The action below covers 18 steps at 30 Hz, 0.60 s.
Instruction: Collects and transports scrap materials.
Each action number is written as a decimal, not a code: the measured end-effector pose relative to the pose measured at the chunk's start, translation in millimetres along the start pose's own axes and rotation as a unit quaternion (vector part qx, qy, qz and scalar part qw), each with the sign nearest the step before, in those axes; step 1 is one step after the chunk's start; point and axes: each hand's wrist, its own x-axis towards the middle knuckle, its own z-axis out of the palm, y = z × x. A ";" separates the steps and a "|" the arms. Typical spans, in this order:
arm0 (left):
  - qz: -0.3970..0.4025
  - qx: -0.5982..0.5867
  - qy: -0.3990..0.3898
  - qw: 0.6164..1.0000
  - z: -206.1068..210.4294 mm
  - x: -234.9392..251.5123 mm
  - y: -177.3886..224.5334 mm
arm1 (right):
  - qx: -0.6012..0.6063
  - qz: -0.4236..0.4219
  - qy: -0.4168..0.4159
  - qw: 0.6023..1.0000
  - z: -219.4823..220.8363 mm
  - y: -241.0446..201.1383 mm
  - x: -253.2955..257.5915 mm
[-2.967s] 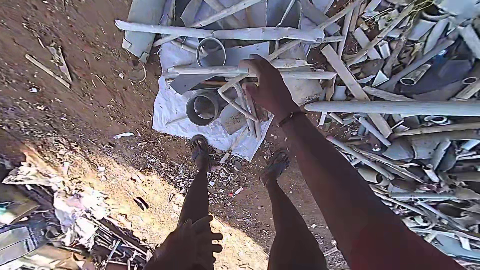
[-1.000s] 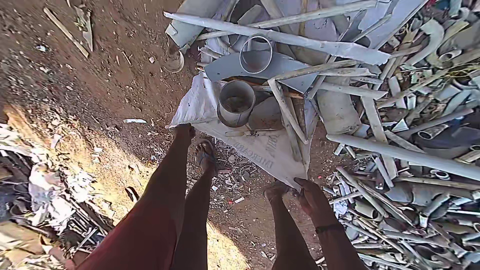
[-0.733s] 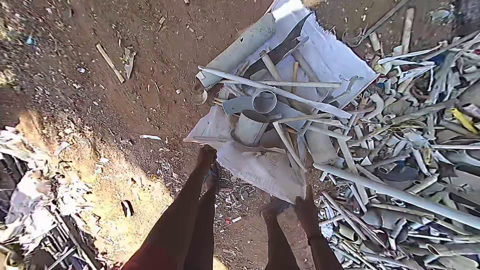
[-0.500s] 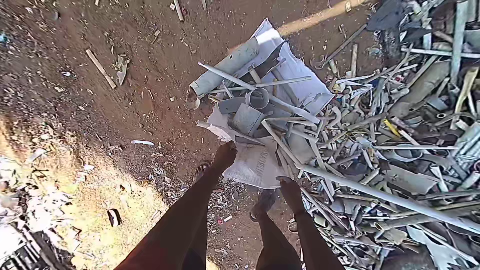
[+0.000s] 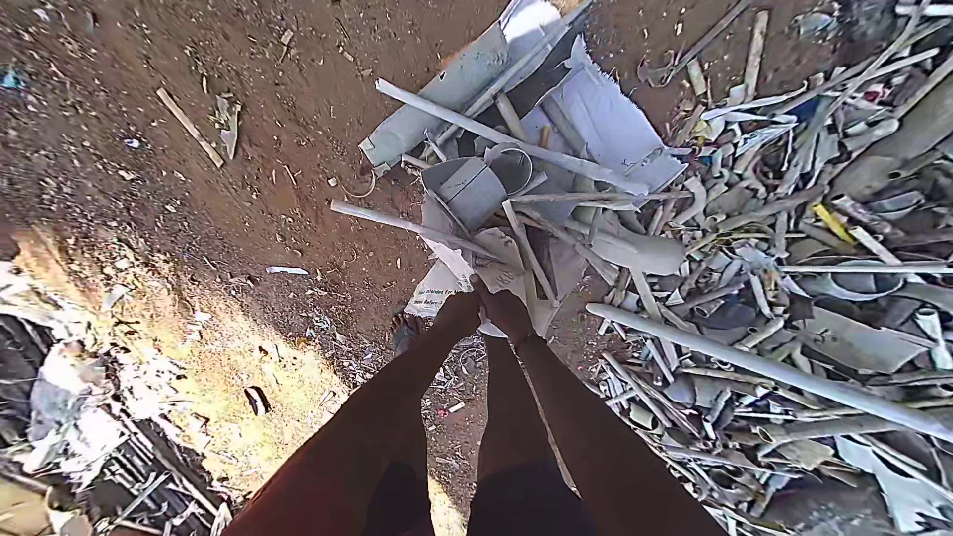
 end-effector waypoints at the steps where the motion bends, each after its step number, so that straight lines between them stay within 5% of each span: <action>1: -0.004 0.004 -0.001 1.000 0.3 1.0 2.9 | 0.008 -0.006 -0.010 1.000 -2.8 -1.5 5.2; 12: -0.041 0.021 -0.020 0.999 -10.0 25.4 45.4 | 0.021 -0.053 -0.082 0.995 -53.7 32.3 32.2; 15: -0.154 -0.073 0.069 0.983 -30.4 22.7 50.6 | 0.036 -0.069 -0.106 0.991 -69.8 38.8 19.2; 18: -0.329 -0.213 0.095 0.915 -43.4 19.7 53.0 | 0.025 -0.096 -0.114 0.989 -74.2 39.8 8.6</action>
